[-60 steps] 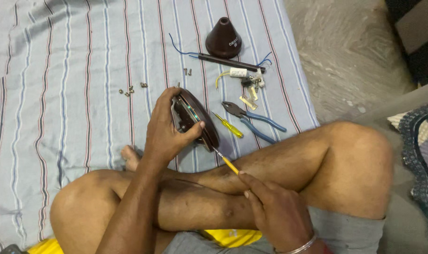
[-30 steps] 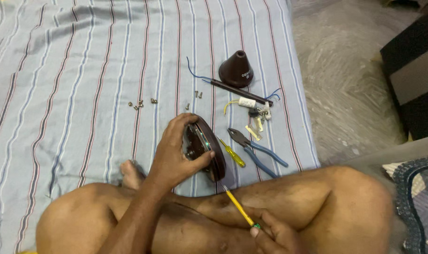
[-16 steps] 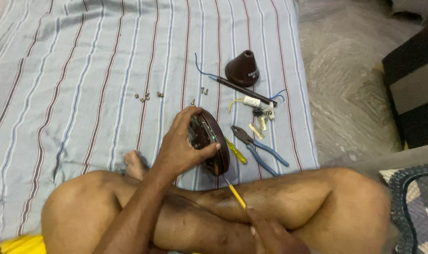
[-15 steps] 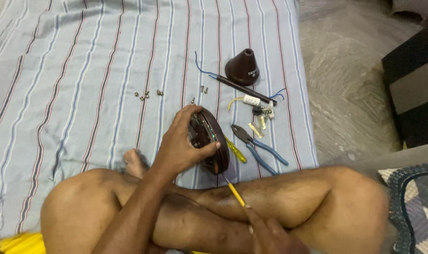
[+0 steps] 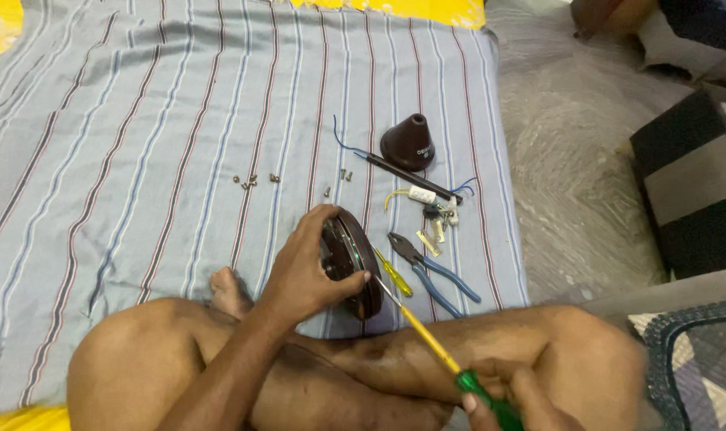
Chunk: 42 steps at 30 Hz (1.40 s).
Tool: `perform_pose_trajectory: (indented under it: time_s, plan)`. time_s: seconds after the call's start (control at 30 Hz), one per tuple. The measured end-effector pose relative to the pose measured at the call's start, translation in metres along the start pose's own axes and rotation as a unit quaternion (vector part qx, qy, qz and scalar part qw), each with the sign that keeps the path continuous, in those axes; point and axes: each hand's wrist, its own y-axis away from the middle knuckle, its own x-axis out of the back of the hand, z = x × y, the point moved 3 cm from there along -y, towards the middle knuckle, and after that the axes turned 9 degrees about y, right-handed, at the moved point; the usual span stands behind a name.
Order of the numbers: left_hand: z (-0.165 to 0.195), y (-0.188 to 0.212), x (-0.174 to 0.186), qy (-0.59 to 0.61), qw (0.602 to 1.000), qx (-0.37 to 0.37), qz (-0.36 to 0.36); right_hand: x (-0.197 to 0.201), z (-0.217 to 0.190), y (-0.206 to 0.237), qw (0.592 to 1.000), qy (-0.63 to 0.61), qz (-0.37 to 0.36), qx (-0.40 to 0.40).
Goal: The person sits cross-legged on a bed and uses a screwdriver to unscrew the housing of a ceiling fan motor, then separates the metal cover plate and ring from the stator and arranges the exposed coil winding and wires, handling screws and small electrical components.
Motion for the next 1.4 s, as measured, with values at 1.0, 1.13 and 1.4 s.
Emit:
perform_pose_trajectory:
  time_s: [1.0,1.13,1.4]
  plan:
    - [0.06,-0.008,0.019,-0.023,1.0,-0.021,-0.001,0.11,-0.179,-0.139,0.94,-0.231,-0.095,0.231]
    - [0.059,-0.009,0.024,0.009,1.0,0.02,-0.015,0.108,-0.199,-0.144,0.952,-0.173,-0.033,0.251]
    - [0.069,-0.022,0.03,-0.014,1.0,-0.01,0.005,0.105,-0.215,-0.146,0.961,-0.201,0.041,0.183]
